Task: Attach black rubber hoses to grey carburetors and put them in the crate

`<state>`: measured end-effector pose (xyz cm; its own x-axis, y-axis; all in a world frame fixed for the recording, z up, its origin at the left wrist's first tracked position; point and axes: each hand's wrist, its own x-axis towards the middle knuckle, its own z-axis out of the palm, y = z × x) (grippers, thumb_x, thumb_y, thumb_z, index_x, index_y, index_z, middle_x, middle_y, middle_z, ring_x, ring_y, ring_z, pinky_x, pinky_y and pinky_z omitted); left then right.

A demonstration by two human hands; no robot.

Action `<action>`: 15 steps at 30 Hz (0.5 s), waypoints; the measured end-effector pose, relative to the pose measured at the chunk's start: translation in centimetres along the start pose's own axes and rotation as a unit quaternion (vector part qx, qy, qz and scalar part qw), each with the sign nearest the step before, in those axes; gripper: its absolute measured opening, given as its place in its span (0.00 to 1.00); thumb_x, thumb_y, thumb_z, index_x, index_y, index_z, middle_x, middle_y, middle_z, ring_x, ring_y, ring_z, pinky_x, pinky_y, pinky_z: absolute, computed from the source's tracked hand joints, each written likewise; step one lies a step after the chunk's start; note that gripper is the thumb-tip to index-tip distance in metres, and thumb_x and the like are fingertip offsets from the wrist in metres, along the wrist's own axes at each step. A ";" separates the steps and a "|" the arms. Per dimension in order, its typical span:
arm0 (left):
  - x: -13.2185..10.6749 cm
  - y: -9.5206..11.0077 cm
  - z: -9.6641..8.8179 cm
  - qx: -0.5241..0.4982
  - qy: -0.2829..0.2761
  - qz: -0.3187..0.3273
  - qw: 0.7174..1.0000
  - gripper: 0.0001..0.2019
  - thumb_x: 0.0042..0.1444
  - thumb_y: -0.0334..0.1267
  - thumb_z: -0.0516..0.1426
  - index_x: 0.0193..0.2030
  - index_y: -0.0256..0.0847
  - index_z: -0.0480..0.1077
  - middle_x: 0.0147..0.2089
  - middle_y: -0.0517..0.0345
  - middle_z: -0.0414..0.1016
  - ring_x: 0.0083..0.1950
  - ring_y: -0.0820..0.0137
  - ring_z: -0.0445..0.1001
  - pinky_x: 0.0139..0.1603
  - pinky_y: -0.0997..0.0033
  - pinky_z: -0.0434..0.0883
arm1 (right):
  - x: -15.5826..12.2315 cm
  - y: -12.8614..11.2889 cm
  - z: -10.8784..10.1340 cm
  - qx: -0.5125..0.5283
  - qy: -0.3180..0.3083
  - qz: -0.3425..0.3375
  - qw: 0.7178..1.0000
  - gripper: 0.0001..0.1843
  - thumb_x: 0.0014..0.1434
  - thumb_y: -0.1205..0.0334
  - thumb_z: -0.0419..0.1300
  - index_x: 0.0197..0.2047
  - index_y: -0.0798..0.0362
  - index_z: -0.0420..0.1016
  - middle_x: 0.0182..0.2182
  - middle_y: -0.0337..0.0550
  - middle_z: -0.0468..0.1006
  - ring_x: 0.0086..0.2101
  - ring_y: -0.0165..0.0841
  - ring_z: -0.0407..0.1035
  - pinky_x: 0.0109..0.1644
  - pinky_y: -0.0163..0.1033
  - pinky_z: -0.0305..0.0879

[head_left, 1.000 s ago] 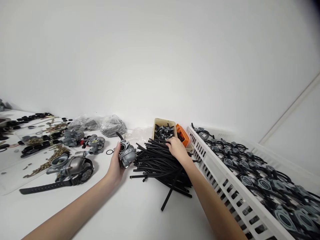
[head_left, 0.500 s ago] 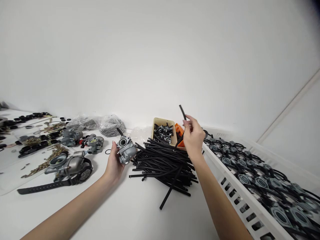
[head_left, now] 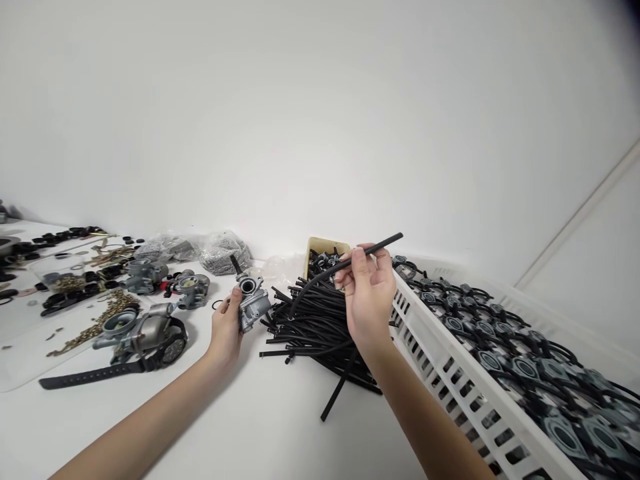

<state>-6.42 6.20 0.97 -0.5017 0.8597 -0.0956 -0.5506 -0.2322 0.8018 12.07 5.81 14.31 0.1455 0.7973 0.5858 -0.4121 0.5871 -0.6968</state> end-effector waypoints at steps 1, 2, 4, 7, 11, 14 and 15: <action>0.0 0.0 0.1 0.003 0.001 -0.001 1.000 0.32 0.35 0.62 0.67 0.38 0.37 0.72 0.35 0.52 0.79 0.33 0.69 0.77 0.30 0.76 0.72 | -0.4 0.1 0.2 0.005 -0.007 -0.002 1.000 0.12 0.57 0.56 0.64 0.37 0.49 0.65 0.27 0.30 0.73 0.20 0.21 0.67 0.23 0.28 0.64; 0.0 0.0 0.1 0.004 0.001 -0.001 1.000 0.32 0.35 0.62 0.67 0.38 0.37 0.72 0.35 0.53 0.79 0.32 0.70 0.76 0.30 0.76 0.72 | -0.7 0.1 0.4 0.010 -0.012 -0.006 1.000 0.12 0.58 0.55 0.64 0.37 0.49 0.65 0.27 0.30 0.73 0.20 0.21 0.67 0.23 0.28 0.65; 0.0 -0.2 0.1 0.007 0.000 -0.003 1.000 0.32 0.35 0.62 0.67 0.37 0.37 0.72 0.35 0.53 0.79 0.33 0.70 0.76 0.31 0.75 0.73 | -1.2 0.2 0.6 0.019 -0.018 -0.017 1.000 0.12 0.59 0.55 0.63 0.37 0.49 0.64 0.28 0.31 0.74 0.21 0.21 0.68 0.24 0.28 0.66; -0.1 -0.3 0.1 0.014 -0.005 -0.016 1.000 0.30 0.37 0.62 0.67 0.36 0.36 0.72 0.35 0.53 0.79 0.33 0.69 0.77 0.33 0.73 0.74 | -1.7 0.3 0.7 0.027 -0.023 -0.031 0.999 0.11 0.60 0.55 0.62 0.37 0.48 0.64 0.29 0.31 0.74 0.21 0.21 0.68 0.25 0.29 0.67; -0.3 -0.3 0.1 0.022 -0.014 -0.036 0.999 0.29 0.38 0.61 0.67 0.34 0.35 0.72 0.33 0.52 0.78 0.32 0.68 0.76 0.31 0.72 0.73 | -2.2 0.8 0.8 0.023 -0.037 -0.034 0.998 0.10 0.61 0.54 0.61 0.38 0.48 0.63 0.30 0.32 0.74 0.22 0.22 0.69 0.25 0.30 0.68; -0.4 -0.2 0.3 0.027 -0.011 -0.048 0.998 0.28 0.39 0.60 0.67 0.34 0.34 0.72 0.32 0.52 0.78 0.30 0.69 0.76 0.29 0.71 0.73 | -2.5 1.1 0.8 0.020 -0.044 -0.034 0.998 0.09 0.62 0.55 0.60 0.39 0.48 0.63 0.31 0.32 0.73 0.22 0.22 0.69 0.26 0.31 0.69; -0.4 -0.2 0.3 0.028 -0.010 -0.052 0.998 0.28 0.39 0.60 0.67 0.35 0.34 0.72 0.32 0.52 0.78 0.30 0.69 0.76 0.30 0.71 0.73 | -2.6 1.2 0.8 0.020 -0.046 -0.036 0.998 0.09 0.63 0.55 0.60 0.39 0.48 0.63 0.32 0.32 0.73 0.23 0.22 0.70 0.26 0.31 0.69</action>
<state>-5.85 6.02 1.04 -0.4306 0.8867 -0.1682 -0.5602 -0.1165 0.8202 10.52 4.33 12.32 0.0939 0.7367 0.6697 -0.4397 0.6342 -0.6360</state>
